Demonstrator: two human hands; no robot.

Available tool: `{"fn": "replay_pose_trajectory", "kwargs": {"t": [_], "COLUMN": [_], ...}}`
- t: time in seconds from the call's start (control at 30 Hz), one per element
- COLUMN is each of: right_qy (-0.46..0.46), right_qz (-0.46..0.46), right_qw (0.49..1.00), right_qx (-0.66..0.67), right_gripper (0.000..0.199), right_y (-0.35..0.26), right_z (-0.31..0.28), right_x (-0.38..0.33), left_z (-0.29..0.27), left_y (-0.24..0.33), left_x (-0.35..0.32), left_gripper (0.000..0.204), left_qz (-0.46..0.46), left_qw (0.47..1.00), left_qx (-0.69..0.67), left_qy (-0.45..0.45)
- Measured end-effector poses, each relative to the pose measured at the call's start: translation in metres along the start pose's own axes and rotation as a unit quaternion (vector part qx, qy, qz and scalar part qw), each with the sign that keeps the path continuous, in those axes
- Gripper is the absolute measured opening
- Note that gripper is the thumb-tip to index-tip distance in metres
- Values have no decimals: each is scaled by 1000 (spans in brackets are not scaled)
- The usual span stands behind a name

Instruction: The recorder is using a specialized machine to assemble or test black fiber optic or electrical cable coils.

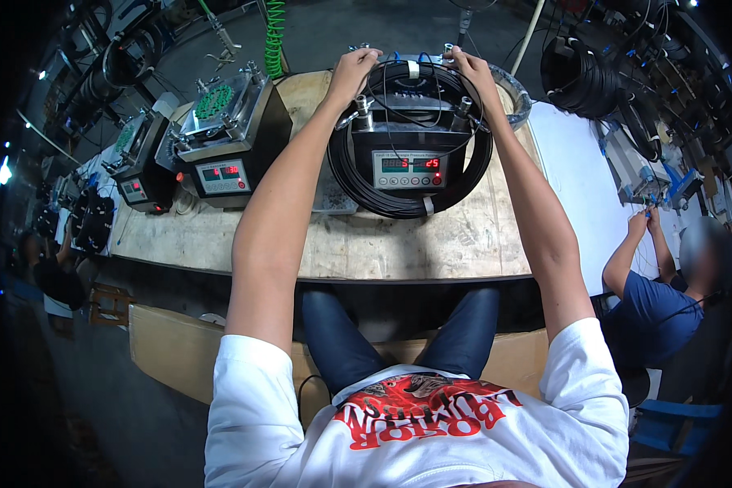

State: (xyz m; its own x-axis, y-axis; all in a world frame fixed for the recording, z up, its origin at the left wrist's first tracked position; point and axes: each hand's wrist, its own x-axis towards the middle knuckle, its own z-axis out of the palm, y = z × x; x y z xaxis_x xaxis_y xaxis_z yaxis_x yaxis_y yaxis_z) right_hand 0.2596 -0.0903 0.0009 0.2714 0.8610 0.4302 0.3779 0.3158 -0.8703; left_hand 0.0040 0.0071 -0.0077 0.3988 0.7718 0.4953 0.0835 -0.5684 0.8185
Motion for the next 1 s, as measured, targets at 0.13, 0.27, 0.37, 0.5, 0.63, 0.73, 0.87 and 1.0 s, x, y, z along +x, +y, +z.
{"fn": "replay_pose_trajectory", "kwargs": {"t": [0.13,0.27,0.37,0.5,0.63,0.73,0.87,1.0], "right_qy": [-16,-23,-20,-18,-8,-11,-16,-23], "right_qz": [-16,-20,-32,-16,4,-6,-20,-8], "right_qw": [1000,999,999,999,1000,1000,1000,999], "right_qx": [-7,23,22,25,25,0,9,30], "right_gripper": [55,51,51,52,55,55,53,49], "right_y": [5,7,7,4,9,0,-2,-5], "right_z": [-5,-2,-1,0,-4,-1,-3,-3], "right_x": [4,7,4,3,5,1,0,-2], "left_z": [3,-2,-2,-2,1,-1,1,1], "left_y": [6,3,5,5,3,0,3,6], "left_x": [1,2,0,-2,2,-1,-1,-2], "left_gripper": [40,35,28,28,29,30,31,31], "left_qz": [-31,-45,-86,-83,-63,-42,-29,-42], "left_qw": [999,998,994,989,992,997,999,998], "left_qx": [41,-14,-46,-116,-105,-69,-29,-48], "left_qy": [-7,-30,-44,-36,-26,-9,-7,-9]}}
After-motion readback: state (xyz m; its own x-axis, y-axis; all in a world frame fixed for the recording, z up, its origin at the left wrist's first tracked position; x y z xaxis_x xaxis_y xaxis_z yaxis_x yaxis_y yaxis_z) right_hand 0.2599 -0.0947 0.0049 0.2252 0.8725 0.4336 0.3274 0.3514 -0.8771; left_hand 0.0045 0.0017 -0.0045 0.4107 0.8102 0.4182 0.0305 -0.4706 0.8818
